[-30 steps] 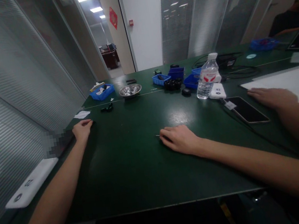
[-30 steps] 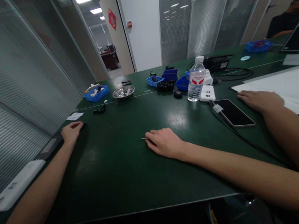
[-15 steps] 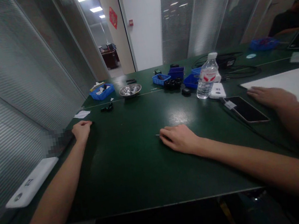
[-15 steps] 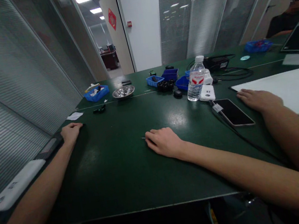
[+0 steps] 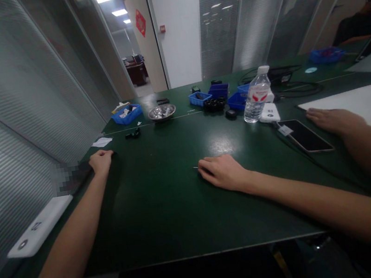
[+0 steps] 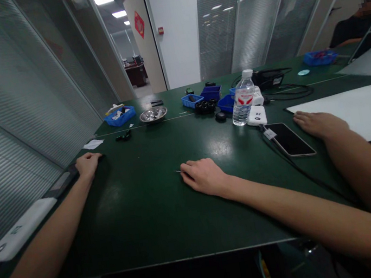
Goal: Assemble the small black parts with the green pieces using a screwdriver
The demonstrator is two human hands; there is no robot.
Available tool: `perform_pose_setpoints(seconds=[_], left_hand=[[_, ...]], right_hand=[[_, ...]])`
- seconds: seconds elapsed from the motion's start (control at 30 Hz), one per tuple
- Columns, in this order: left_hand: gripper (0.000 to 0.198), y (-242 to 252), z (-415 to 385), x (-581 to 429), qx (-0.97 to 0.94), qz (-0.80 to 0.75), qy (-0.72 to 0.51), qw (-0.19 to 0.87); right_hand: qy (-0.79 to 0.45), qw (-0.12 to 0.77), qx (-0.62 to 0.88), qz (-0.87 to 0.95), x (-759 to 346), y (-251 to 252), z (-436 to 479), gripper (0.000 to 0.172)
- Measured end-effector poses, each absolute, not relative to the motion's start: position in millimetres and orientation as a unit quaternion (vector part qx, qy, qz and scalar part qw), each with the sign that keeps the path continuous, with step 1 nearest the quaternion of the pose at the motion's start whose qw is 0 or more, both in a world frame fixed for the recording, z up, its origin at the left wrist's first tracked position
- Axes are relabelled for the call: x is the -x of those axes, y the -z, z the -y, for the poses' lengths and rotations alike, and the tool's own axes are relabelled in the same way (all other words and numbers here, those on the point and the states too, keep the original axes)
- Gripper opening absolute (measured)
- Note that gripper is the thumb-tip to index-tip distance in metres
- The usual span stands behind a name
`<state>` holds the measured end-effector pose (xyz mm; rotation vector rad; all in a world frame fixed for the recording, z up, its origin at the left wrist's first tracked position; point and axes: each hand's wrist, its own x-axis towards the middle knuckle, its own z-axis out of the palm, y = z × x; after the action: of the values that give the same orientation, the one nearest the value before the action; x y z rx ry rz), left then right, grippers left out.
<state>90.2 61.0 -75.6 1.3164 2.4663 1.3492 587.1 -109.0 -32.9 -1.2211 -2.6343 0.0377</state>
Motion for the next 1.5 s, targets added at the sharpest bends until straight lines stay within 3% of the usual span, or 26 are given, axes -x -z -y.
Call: perform_pose_setpoints(seconds=[0.47,0.77,1.1,1.5], left_hand=[[0.024,69.2,-56.3,-95.1,-0.44,-0.81,-0.388,0.018],[0.016,64.9,-42.5,-109.0,-0.555,-0.769,-0.312,-0.055],[0.023,64.2,-35.8,-118.1,-0.651,-0.715,-0.213,-0.136],[0.028,58.6,-34.0,-122.6,-0.664,-0.714,-0.153,-0.16]], right_hand=[[-0.015,0.114,0.415,0.902,-587.2,30.7,109.9,0.028],[-0.02,0.114,0.416,0.902,-587.7,28.7,108.7,0.028],[-0.024,0.114,0.417,0.901,-586.9,30.1,108.2,0.028],[-0.017,0.114,0.413,0.904,-587.7,29.8,108.4,0.029]])
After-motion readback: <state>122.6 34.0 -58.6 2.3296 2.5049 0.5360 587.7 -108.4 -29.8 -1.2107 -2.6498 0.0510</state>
